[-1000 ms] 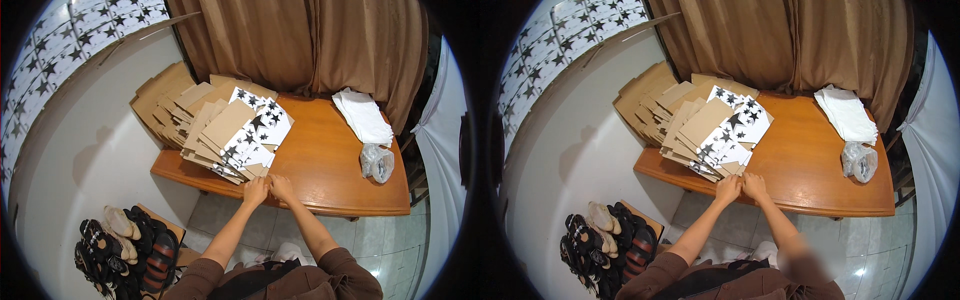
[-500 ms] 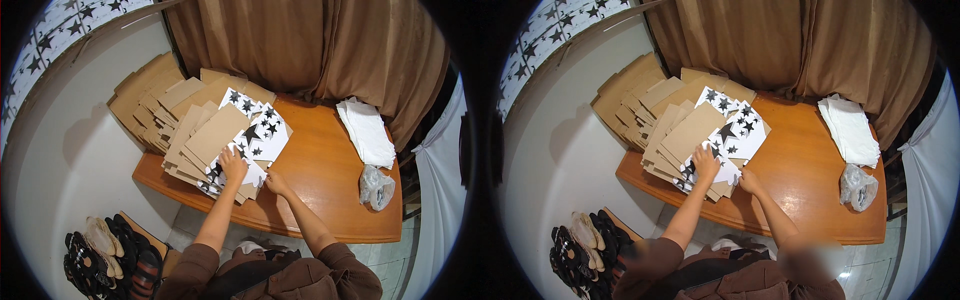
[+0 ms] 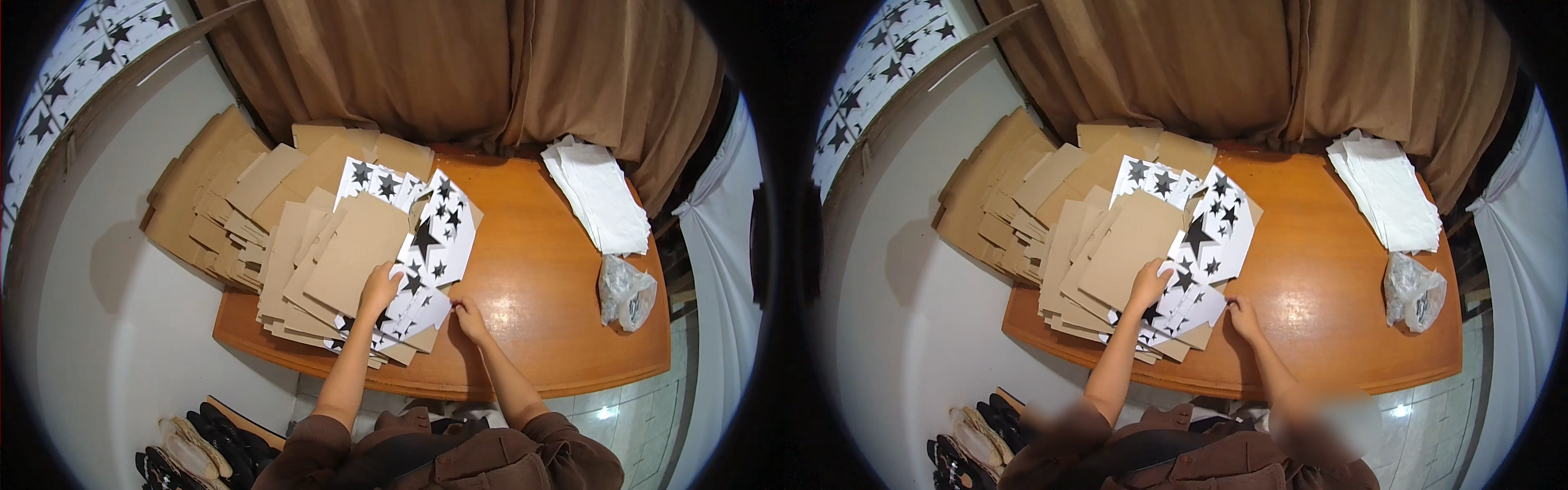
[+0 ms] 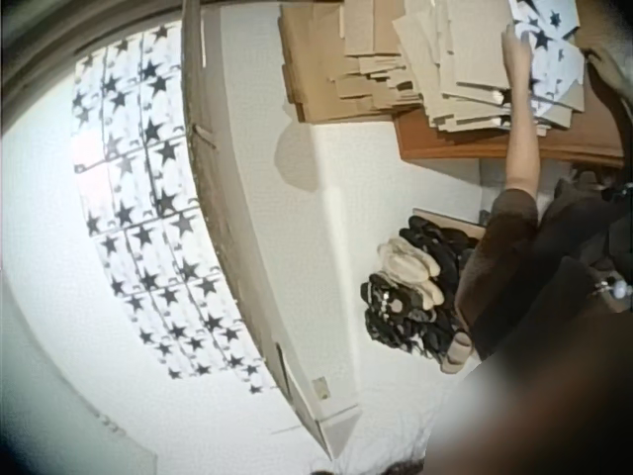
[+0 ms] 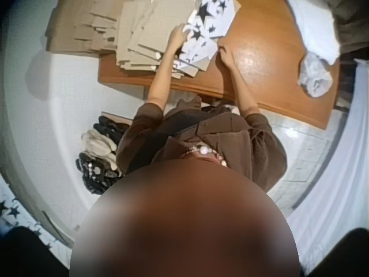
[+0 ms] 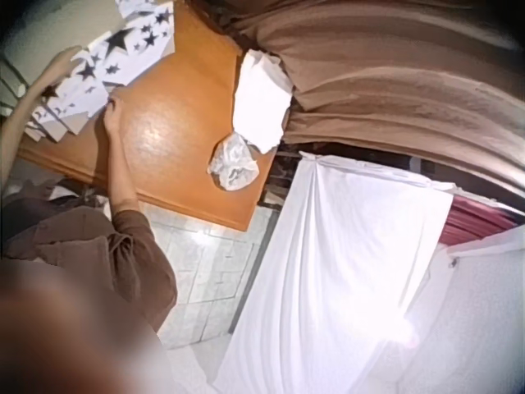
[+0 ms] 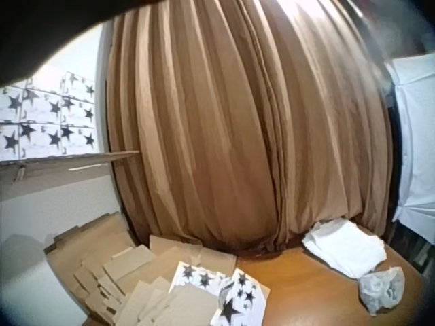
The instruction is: Assembling cardboard shoeboxes and placing them on a shelf.
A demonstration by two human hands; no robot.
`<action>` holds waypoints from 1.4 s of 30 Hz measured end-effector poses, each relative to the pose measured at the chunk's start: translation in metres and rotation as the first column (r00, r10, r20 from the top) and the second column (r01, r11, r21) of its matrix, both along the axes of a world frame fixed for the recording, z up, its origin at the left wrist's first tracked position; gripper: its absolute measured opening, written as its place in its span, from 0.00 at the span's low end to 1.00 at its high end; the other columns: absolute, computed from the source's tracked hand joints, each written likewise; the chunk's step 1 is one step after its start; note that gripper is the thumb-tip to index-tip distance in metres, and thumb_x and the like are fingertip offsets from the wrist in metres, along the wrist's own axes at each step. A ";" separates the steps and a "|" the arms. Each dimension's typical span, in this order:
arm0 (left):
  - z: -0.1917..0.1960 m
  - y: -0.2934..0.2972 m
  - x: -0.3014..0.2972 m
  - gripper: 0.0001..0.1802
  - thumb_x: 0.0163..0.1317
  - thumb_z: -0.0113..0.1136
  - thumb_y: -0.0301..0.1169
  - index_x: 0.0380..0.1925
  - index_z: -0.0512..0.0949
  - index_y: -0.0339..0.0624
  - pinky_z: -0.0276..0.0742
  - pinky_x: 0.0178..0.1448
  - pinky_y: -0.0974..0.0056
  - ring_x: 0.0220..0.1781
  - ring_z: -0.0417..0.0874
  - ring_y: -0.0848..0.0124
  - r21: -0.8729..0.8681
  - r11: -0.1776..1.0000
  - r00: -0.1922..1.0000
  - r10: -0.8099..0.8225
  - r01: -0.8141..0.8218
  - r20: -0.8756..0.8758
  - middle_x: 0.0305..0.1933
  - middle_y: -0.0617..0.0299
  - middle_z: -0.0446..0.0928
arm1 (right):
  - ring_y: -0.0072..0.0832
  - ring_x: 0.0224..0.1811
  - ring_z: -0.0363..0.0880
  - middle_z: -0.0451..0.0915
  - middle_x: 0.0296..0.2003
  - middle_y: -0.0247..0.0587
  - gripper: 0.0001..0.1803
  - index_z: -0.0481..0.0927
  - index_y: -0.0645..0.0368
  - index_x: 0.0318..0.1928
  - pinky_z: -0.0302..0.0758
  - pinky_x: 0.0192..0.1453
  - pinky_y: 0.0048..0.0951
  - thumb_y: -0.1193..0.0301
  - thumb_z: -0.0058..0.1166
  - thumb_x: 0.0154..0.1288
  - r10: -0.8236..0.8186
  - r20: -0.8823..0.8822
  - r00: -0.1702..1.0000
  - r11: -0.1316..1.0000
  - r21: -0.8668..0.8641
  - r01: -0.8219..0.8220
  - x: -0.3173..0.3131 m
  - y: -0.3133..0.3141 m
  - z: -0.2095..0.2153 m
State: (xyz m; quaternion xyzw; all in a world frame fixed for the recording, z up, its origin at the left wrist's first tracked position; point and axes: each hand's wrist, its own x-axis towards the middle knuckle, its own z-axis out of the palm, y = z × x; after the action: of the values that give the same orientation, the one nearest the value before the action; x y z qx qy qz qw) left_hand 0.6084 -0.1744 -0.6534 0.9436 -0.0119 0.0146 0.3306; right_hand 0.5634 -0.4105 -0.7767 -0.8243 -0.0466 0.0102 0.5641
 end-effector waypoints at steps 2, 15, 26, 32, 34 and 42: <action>0.017 -0.027 -0.002 0.15 0.63 0.55 0.34 0.43 0.72 0.32 0.73 0.48 0.57 0.45 0.80 0.53 -0.235 0.969 0.990 -0.103 0.079 -0.092 0.46 0.43 0.77 | 0.25 0.43 0.75 0.75 0.43 0.40 0.13 0.73 0.61 0.50 0.73 0.48 0.25 0.75 0.42 0.66 -0.148 -0.303 0.942 0.913 0.324 0.247 0.000 -0.023 -0.002; 0.006 -0.203 -0.036 0.21 0.67 0.52 0.31 0.58 0.62 0.40 0.69 0.58 0.66 0.53 0.74 0.73 -0.962 0.229 0.907 -0.419 0.146 0.038 0.53 0.57 0.73 | 0.27 0.46 0.75 0.77 0.45 0.40 0.19 0.70 0.62 0.55 0.75 0.47 0.27 0.67 0.46 0.66 0.000 -0.444 0.896 0.734 0.608 0.302 -0.009 -0.230 0.057; -0.048 -0.300 -0.035 0.39 0.64 0.52 0.48 0.64 0.54 0.30 0.55 0.69 0.56 0.68 0.59 0.51 -0.751 0.660 1.000 0.001 0.000 0.001 0.66 0.38 0.55 | 0.35 0.45 0.78 0.80 0.44 0.48 0.23 0.68 0.65 0.57 0.72 0.50 0.31 0.69 0.49 0.62 0.002 -0.039 0.999 0.996 0.089 0.001 0.013 -0.315 0.178; 0.042 -0.365 0.002 0.49 0.55 0.60 0.55 0.65 0.52 0.30 0.55 0.70 0.55 0.69 0.57 0.48 -0.519 0.831 0.979 -0.187 0.200 0.077 0.66 0.36 0.53 | 0.60 0.48 0.73 0.75 0.42 0.70 0.21 0.68 0.71 0.49 0.68 0.54 0.46 0.69 0.47 0.56 -0.034 0.038 0.999 0.945 -0.323 0.044 -0.004 -0.305 0.211; 0.050 -0.377 0.014 0.52 0.53 0.61 0.56 0.67 0.50 0.32 0.58 0.68 0.57 0.69 0.57 0.48 -0.453 0.867 0.977 -0.201 0.209 0.066 0.67 0.38 0.53 | 0.60 0.48 0.73 0.75 0.41 0.70 0.21 0.68 0.71 0.48 0.68 0.54 0.46 0.70 0.47 0.56 -0.026 0.005 1.000 0.949 -0.315 0.026 -0.006 -0.300 0.222; 0.030 -0.366 0.018 0.56 0.45 0.62 0.27 0.69 0.35 0.37 0.54 0.71 0.59 0.73 0.48 0.51 -0.437 0.847 0.901 -0.403 0.302 -0.158 0.71 0.40 0.42 | 0.61 0.46 0.74 0.75 0.39 0.72 0.21 0.68 0.74 0.47 0.69 0.52 0.48 0.72 0.45 0.55 -0.033 0.061 0.998 0.890 -0.452 0.057 0.004 -0.338 0.213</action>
State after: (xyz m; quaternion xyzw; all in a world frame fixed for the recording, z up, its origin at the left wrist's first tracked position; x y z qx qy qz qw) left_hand 0.6264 -0.5400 -0.6230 0.8311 -0.1424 -0.1609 0.5129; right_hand 0.5673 -0.7482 -0.5639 -0.9340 -0.0385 -0.0137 0.3549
